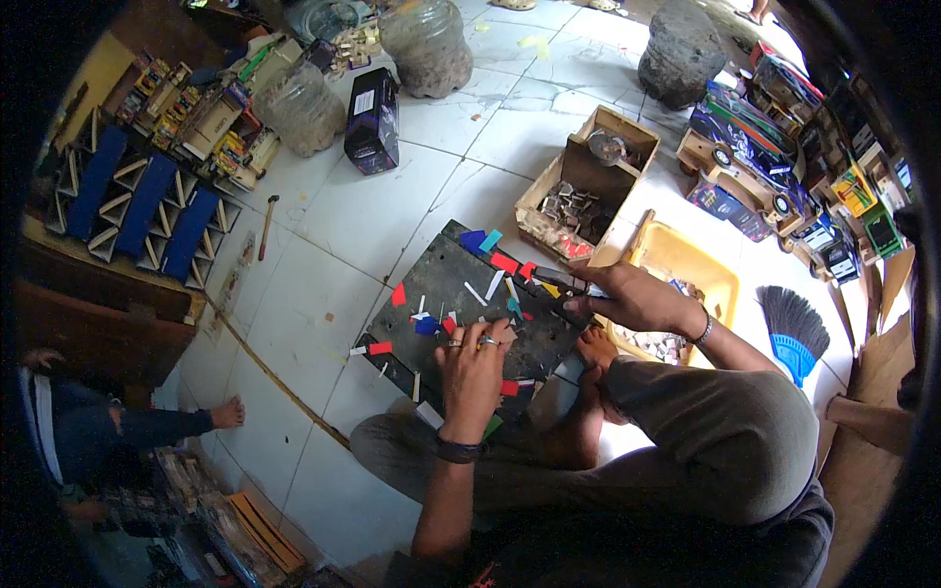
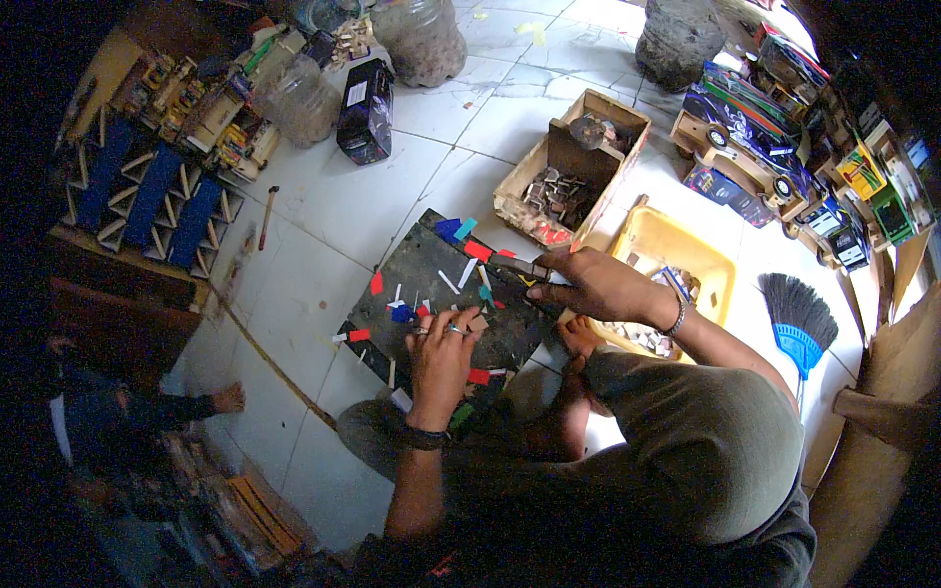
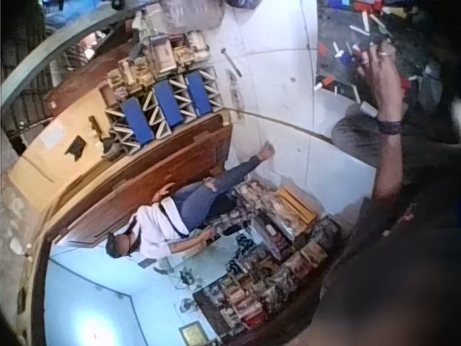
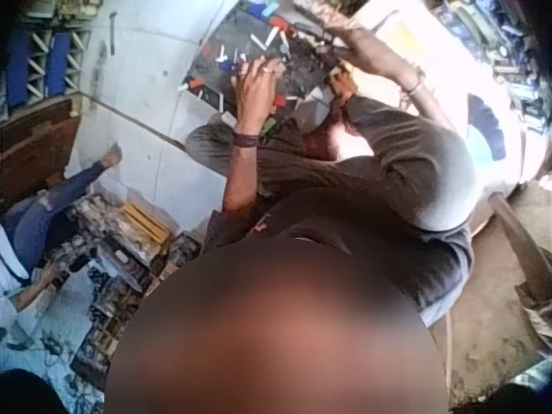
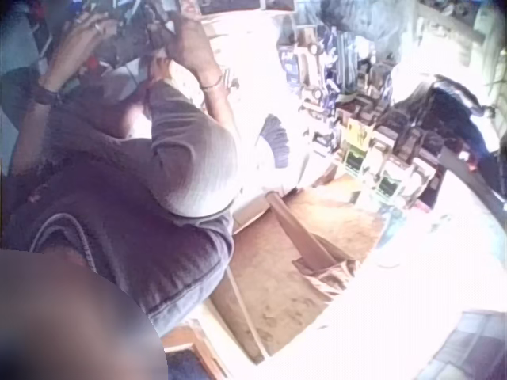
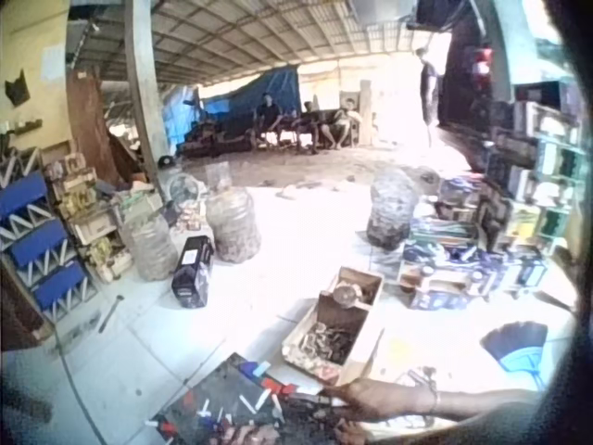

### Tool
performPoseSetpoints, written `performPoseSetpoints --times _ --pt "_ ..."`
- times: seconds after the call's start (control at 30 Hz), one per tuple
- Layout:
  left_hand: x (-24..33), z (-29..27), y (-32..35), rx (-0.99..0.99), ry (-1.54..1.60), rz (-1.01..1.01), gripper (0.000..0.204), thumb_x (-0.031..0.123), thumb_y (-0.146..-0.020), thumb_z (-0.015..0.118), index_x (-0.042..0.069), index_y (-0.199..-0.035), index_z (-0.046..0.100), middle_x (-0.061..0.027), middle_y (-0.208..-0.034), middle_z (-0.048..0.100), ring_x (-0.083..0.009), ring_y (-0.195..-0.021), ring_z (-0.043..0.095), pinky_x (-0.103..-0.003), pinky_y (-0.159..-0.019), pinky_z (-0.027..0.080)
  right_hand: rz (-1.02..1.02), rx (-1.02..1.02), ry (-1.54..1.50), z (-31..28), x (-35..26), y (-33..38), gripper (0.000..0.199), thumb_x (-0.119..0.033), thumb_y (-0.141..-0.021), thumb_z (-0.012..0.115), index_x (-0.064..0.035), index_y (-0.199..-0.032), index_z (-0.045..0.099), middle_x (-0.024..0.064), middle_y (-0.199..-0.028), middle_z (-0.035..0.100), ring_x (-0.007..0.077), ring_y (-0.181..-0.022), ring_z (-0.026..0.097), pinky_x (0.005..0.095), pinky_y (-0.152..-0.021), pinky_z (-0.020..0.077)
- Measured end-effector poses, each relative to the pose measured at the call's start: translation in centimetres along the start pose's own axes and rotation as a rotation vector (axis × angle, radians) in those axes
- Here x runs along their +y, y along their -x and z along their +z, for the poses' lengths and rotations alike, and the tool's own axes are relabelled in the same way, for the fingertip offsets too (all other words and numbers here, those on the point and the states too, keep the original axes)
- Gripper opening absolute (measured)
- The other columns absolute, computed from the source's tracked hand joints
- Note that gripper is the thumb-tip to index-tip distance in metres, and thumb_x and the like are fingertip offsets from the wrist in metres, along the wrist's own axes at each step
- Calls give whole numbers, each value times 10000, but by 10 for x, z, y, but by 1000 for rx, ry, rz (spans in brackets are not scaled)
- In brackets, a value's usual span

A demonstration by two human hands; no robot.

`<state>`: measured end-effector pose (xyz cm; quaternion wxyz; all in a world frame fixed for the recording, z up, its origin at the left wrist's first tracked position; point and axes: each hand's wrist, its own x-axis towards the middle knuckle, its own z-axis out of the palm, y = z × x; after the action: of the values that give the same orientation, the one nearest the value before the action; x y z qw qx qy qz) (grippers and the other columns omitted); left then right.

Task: The person sits on the floor and repeatedly picks up small colored plastic strips, trims them with pliers, and places the trimmed pieces into a yellow bin. A second person briefly joins and uses a hammer on the same board.

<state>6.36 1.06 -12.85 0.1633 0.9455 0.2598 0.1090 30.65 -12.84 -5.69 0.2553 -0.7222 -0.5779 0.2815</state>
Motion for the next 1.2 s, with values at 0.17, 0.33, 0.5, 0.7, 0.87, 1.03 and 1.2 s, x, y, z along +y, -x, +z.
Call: performPoseSetpoints --times 0.17,0.33,0.5,0.7,0.87,1.03,1.2 --pt "12 -16 -6 148 399 -80 304 151 -1010 647 103 -1309 665 -116 -1223 609 -314 -1125 615 -442 -962 490 20 52 91 5 5 -1 444 -357 -1031 585 -10 -1306 595 263 -1081 692 438 -1005 680 501 -875 532" --pt "40 -36 -5 272 858 -138 318 142 -1054 608 51 -1359 624 -125 -1201 591 -236 -1081 632 -349 -886 542 -110 176 213 12 4 -1 392 -189 -979 627 -44 -1337 560 227 -1164 680 429 -939 698 505 -856 557" --pt "67 -42 -2 366 1011 -103 325 95 -1029 643 39 -1349 627 -119 -1211 607 -208 -1053 641 -311 -836 556 -215 254 306 13 0 0 453 -144 -916 616 -50 -1349 524 212 -1128 649 426 -951 682 505 -818 554" --pt "71 -45 -3 378 976 -68 331 80 -1019 649 33 -1346 627 -125 -1205 606 -205 -1037 638 -311 -820 551 -270 304 316 14 -4 2 424 -186 -919 621 -51 -1312 539 198 -1069 655 413 -921 691 497 -776 564" --pt "70 -46 -3 352 959 -81 333 84 -1017 653 26 -1343 627 -124 -1190 611 -206 -1021 638 -313 -815 541 -285 316 331 15 -3 3 397 -184 -924 620 -61 -1294 551 195 -1073 659 403 -895 699 483 -757 575" --pt "69 -46 -4 349 948 -80 331 90 -1017 654 21 -1340 630 -125 -1179 612 -213 -1019 636 -317 -821 536 -257 308 335 16 -1 2 366 -176 -920 620 -60 -1262 557 199 -1055 659 406 -841 700 484 -717 575" --pt "68 -45 -5 335 973 -99 329 106 -1024 648 21 -1341 627 -127 -1176 609 -220 -1026 638 -322 -819 537 -283 328 351 16 2 3 358 -216 -925 640 -75 -1245 564 189 -1026 675 391 -792 701 479 -678 570"
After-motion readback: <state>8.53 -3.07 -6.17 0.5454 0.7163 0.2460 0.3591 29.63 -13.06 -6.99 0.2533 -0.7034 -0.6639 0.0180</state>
